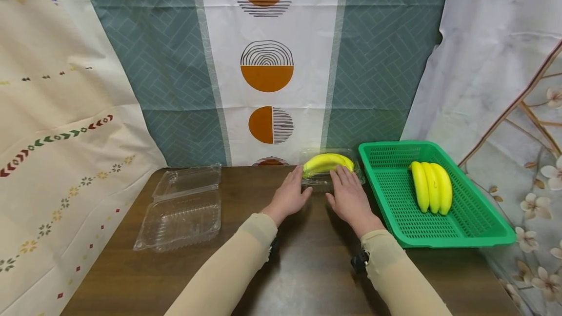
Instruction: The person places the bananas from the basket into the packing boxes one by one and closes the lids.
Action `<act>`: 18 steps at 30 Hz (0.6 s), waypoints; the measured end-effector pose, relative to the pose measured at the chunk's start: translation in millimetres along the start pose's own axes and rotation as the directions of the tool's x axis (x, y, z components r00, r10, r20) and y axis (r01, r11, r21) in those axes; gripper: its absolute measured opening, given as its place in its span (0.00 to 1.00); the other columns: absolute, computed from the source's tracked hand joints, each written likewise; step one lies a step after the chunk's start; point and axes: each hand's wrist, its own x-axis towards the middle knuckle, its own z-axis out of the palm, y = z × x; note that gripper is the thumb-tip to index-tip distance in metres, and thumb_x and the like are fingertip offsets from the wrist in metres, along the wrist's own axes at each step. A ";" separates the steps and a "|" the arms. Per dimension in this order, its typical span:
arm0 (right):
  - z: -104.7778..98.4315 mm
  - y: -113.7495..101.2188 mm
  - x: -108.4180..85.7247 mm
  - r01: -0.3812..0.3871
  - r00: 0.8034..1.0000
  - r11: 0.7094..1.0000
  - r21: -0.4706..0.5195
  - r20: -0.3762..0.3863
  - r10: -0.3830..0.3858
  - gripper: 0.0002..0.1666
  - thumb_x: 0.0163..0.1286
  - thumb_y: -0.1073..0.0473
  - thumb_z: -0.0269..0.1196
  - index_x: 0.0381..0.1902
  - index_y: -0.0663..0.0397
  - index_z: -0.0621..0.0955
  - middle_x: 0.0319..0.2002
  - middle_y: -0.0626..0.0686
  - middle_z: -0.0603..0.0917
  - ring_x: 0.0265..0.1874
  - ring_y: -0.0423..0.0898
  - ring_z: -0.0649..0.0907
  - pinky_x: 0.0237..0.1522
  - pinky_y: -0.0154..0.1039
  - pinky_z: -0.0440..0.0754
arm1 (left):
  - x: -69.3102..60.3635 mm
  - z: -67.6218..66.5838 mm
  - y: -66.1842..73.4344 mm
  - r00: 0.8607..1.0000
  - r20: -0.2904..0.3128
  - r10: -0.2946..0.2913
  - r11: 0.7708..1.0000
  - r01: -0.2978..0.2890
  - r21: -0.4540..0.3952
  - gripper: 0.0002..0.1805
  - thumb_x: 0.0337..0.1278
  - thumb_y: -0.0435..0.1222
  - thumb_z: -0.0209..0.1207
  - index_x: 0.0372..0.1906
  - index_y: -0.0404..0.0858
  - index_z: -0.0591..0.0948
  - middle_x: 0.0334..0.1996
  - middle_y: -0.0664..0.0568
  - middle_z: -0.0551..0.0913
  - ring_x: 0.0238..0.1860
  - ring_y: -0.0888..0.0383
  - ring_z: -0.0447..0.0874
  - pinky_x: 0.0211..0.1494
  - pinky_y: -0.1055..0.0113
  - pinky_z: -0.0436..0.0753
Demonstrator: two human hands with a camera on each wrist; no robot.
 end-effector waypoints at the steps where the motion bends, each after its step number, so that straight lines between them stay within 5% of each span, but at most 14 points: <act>1: 0.1 -0.1 0.1 0.000 1.000 1.000 0.003 0.000 0.000 0.44 0.80 0.53 0.70 0.81 0.73 0.67 0.82 0.73 0.64 0.83 0.70 0.62 0.83 0.67 0.57 | -0.3 -0.5 0.0 1.000 -0.001 0.000 1.000 0.000 -0.004 0.44 0.87 0.48 0.57 0.91 0.38 0.50 0.90 0.46 0.51 0.89 0.45 0.50 0.87 0.51 0.59; 18: 1.5 -1.1 -12.4 0.026 0.998 1.000 0.003 -0.062 -0.026 0.48 0.80 0.54 0.71 0.86 0.65 0.63 0.84 0.70 0.62 0.85 0.68 0.59 0.83 0.67 0.56 | -19.5 -7.2 -8.9 0.998 -0.054 0.033 0.999 -0.034 -0.014 0.45 0.86 0.49 0.59 0.91 0.38 0.51 0.90 0.44 0.50 0.89 0.42 0.49 0.83 0.43 0.65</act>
